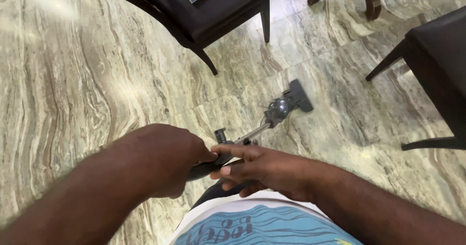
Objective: The person uses a cordless stick vacuum to clean a marble-tiled floor in a dining area. They maneuver the vacuum head back and forth between dark brown chairs and a glass table, adjusting their grip on the handle as they move.
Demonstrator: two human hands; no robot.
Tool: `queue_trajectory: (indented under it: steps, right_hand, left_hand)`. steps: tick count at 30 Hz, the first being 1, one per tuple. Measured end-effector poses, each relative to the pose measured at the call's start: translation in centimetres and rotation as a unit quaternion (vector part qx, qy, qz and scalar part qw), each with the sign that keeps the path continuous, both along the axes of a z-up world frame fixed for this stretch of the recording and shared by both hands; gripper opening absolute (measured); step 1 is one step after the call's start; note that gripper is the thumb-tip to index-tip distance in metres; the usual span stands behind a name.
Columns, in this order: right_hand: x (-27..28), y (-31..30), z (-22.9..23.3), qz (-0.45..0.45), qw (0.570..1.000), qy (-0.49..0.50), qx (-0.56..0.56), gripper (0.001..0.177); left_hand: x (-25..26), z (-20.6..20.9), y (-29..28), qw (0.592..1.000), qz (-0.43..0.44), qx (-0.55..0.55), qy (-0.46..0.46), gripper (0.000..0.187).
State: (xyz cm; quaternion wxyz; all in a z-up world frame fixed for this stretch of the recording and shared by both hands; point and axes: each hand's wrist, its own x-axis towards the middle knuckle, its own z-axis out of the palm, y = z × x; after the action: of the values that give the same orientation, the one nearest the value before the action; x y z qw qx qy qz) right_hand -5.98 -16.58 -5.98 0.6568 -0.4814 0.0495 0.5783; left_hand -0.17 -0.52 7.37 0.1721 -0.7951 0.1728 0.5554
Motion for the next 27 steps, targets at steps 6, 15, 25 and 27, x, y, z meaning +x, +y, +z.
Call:
queue_trajectory:
  steps: [6, 15, 25, 27]
  right_hand:
    - [0.1, 0.6, 1.5, 0.004, 1.000, -0.008, -0.004, 0.086]
    - [-0.7, -1.3, -0.3, -0.106, 0.991, 0.010, -0.075, 0.077]
    - [-2.9, -5.0, -1.8, -0.186, 0.968, 0.014, -0.166, 0.068]
    - [-3.4, -5.6, -2.3, -0.180, 0.964, 0.026, -0.195, 0.068]
  left_hand:
    - [0.4, 1.7, -0.5, 0.996, 0.023, 0.091, -0.009, 0.046]
    - [0.1, -0.1, -2.5, 0.994, -0.091, 0.012, -0.058, 0.036]
    - [-0.5, -5.3, -5.2, 0.983, -0.134, -0.107, -0.066, 0.031]
    - [-1.1, -7.2, -5.5, 0.975, -0.146, -0.152, -0.077, 0.028]
